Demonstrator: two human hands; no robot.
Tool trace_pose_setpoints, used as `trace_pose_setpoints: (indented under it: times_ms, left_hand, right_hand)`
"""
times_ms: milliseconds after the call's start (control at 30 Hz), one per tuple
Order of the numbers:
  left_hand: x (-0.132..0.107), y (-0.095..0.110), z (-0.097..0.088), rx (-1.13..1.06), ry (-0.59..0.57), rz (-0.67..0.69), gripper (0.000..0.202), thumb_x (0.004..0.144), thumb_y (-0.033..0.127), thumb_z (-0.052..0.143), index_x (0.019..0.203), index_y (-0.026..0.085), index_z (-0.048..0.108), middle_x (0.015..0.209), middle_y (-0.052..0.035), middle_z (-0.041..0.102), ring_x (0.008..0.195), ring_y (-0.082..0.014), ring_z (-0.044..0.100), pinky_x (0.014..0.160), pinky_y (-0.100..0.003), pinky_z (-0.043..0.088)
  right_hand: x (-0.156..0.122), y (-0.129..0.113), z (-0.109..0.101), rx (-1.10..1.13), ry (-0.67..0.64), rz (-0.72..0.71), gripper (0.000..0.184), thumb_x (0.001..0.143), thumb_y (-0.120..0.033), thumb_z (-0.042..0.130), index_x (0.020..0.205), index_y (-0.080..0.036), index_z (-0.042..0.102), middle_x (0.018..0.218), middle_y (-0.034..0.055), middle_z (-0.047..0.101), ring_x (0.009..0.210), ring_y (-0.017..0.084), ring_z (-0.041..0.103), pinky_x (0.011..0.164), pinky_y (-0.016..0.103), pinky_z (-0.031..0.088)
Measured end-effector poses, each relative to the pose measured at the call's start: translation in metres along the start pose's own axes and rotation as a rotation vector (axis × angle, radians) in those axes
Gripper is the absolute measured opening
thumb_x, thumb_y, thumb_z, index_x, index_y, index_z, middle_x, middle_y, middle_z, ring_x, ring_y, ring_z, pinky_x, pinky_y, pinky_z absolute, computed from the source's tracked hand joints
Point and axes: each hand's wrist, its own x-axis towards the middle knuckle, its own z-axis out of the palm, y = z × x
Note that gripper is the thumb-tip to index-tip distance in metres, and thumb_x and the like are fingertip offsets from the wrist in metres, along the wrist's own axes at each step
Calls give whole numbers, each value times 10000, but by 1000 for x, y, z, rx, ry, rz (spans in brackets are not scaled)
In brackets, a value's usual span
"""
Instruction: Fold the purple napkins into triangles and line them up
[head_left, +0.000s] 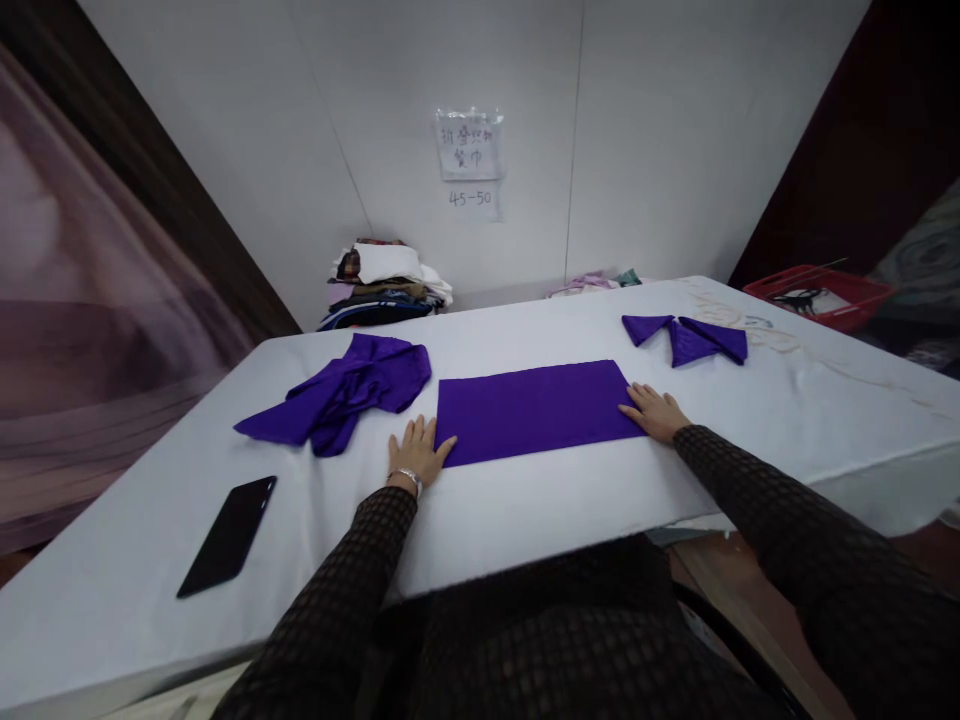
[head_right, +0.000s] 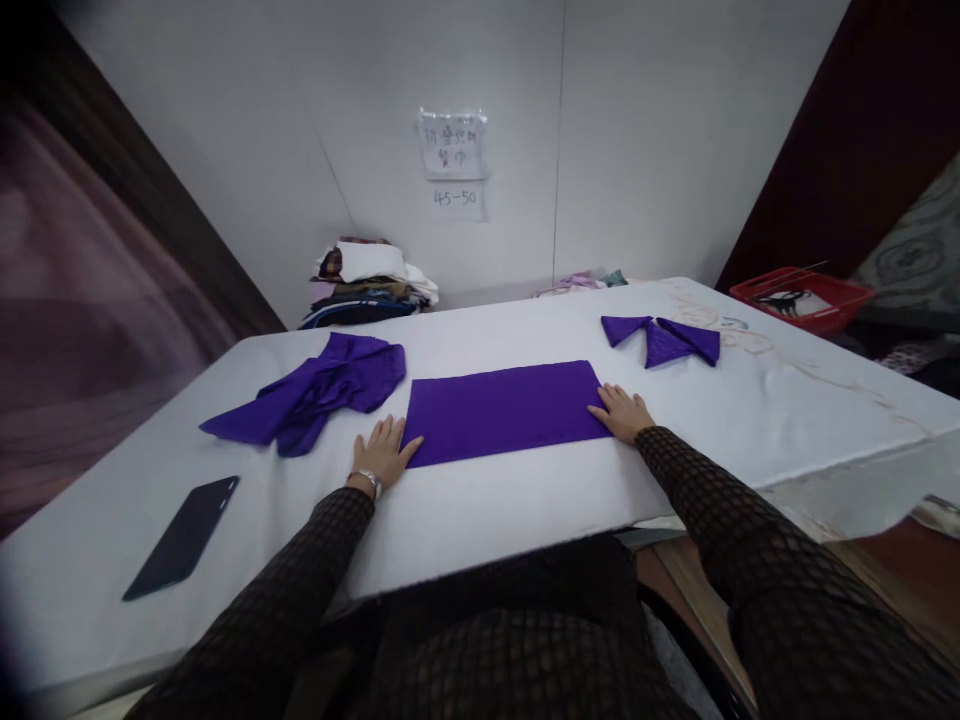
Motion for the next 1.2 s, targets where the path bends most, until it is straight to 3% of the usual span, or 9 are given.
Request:
trace_pose_setpoints:
  times_ms: [100,200,333,433,567,833,933,1067,1200]
  left_hand:
    - [-2,1,0,-5,-6,-1,743,855,636,166,1457,203,214,1540,-72,137,1409,-291,113,1091,-579,141]
    - [-3,4,1,1,-1,-6,747,851,642,157,1457,210,213,1538,-62,155,1410,-289,103,1091,-579,149]
    - [-4,4,1,5,-9,-9,751,851,644,146,1457,205,209,1537,-58,165,1410,-281,112,1094,-569,159]
    - [-6,3,0,-2,-20,-12,748,854,644,140,1455,206,216,1537,-57,165,1411,-271,114,1101,-557,152]
    - [-7,2,1,-21,-15,-3,751,852,653,134,1450,210,232,1536,-63,171,1410,-269,115,1101,-558,140]
    - [-6,2,5,-21,-9,8,719,866,623,166,1448,207,236,1535,-79,168,1410,-283,108,1093,-569,140]
    - [-5,-1,2,-34,-19,3,722,865,626,166,1448,206,235,1536,-75,162,1411,-278,107,1096,-569,132]
    - [-5,10,-11,-57,-31,-54,713,867,597,226,1435,168,268,1534,-111,152,1403,-293,142,1089,-571,167]
    - [-4,67,-25,-78,93,66,592,906,467,230,1408,167,325,1532,-106,173,1397,-287,171,1088,-574,178]
  right_hand:
    - [-1,-40,-11,19,101,20,668,911,-553,217,1413,-125,318,1510,163,214,1379,303,189,1054,578,188]
    - [-3,-121,-18,98,152,-190,668,911,-559,219,1426,-142,305,1522,126,193,1394,276,145,1092,532,118]
    - [-9,-241,-13,224,30,-486,663,913,-553,223,1428,-144,313,1521,116,200,1399,260,125,1101,508,74]
    - [-11,-287,-3,273,-47,-549,690,908,-569,227,1431,-125,299,1521,132,192,1399,255,125,1100,504,64]
    - [-4,-256,11,235,-61,-543,730,884,-629,224,1432,-153,309,1519,131,200,1397,271,129,1095,525,67]
    - [-15,-17,24,-30,89,-75,570,906,-527,211,1357,-261,438,1484,145,292,1343,384,233,971,686,199]
    - [-27,35,19,-66,74,107,581,910,-495,211,1377,-210,407,1472,192,288,1328,379,273,949,671,258]
    - [-34,14,-2,-65,121,52,600,913,-496,202,1379,-176,400,1473,205,280,1344,398,225,970,682,212]
    - [-21,-89,-22,46,206,-118,662,909,-537,236,1429,-133,303,1505,180,216,1381,327,165,1065,567,162]
